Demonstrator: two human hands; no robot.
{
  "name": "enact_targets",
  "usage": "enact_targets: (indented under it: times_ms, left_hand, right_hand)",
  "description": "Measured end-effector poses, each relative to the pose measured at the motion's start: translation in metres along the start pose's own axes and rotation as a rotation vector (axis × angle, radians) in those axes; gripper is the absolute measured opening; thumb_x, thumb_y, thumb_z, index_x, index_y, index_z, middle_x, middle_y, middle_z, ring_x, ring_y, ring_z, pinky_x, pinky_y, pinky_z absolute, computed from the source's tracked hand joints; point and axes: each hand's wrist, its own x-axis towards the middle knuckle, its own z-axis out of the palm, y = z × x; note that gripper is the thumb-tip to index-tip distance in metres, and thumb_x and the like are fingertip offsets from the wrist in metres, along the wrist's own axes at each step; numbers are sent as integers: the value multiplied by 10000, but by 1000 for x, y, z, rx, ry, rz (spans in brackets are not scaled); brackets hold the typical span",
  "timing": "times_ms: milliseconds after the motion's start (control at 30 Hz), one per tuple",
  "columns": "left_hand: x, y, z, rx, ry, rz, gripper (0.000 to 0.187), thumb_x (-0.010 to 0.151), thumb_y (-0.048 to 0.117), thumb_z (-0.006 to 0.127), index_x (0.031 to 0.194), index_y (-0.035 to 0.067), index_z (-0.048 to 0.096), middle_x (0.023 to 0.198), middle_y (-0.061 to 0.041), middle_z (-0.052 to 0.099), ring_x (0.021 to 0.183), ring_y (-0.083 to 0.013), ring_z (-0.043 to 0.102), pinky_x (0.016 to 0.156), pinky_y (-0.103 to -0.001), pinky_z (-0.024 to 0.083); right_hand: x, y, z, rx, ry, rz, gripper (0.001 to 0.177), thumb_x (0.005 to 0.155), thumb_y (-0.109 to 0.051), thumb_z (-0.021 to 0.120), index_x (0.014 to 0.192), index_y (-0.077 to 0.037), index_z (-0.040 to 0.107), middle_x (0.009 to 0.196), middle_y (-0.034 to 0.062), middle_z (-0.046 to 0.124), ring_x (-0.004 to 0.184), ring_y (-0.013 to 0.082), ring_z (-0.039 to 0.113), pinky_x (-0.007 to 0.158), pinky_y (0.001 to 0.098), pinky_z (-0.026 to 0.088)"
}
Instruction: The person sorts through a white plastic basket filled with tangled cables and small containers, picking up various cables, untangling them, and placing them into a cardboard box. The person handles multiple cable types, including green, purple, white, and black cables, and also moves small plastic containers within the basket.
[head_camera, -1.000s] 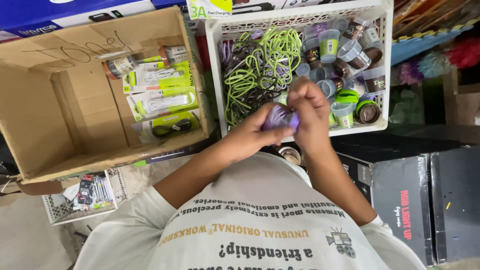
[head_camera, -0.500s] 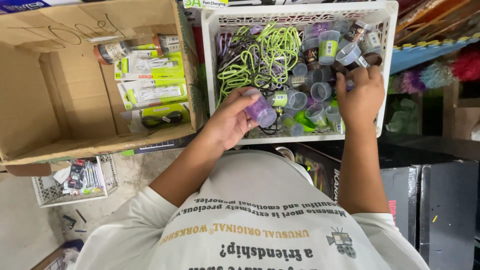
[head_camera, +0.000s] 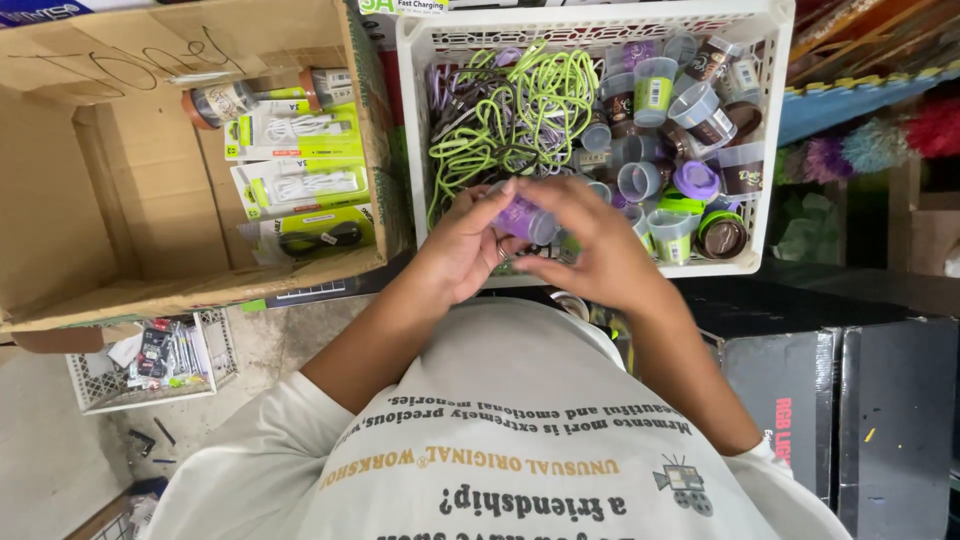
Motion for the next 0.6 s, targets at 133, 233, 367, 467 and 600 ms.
enact_targets:
  times_ms: [133,233,367,467,600]
  left_hand:
    - [-8,14,12,9,75,42,406,965,375,647,1171,109,420,1082,-93,649,1005,-287,710,912,-504,608]
    - [-8,18,-7,15,62,132,352,937,292,669,1137,146,418,1047,-102,636,1018,-353,754,917,-535,599]
    - [-10,27,-14,111,103,154,342,928,253,635,1198,150,453,1061,-120,660,1005,-307,727,883,-482,578]
    - [-11,31,-8,200,129,148,335,920,213,714,1156,155,484,1073,-81,677,988,-253,720,873,-426,578]
    - [-11,31,-3,266,162,120,294,946,281,754,975,101,524,995,-82,696,857,-250,744,747,-378,614]
  right_hand:
    - [-2,7,4,-24,-5,2,542,860,-77,815,1362,-49,609,1310,118,649,1196,278,649,1015,367,522]
    - [-8,24,-10,-15,151,124,503,855,-22,770,1327,-30,597,1258,135,640,1139,306,633,988,392,508]
    - [-13,57,-17,-239,200,152,492,829,-3,741,1292,-21,575,1244,162,616,1153,361,605,1013,422,497]
    - [-17,77,-11,-522,137,156,509,813,-30,775,1281,-29,577,1256,171,615,1196,391,588,1006,457,466]
    - [-6,55,-7,-645,170,115,541,782,-72,827,1278,-30,615,1292,176,609,1206,389,560,976,482,418]
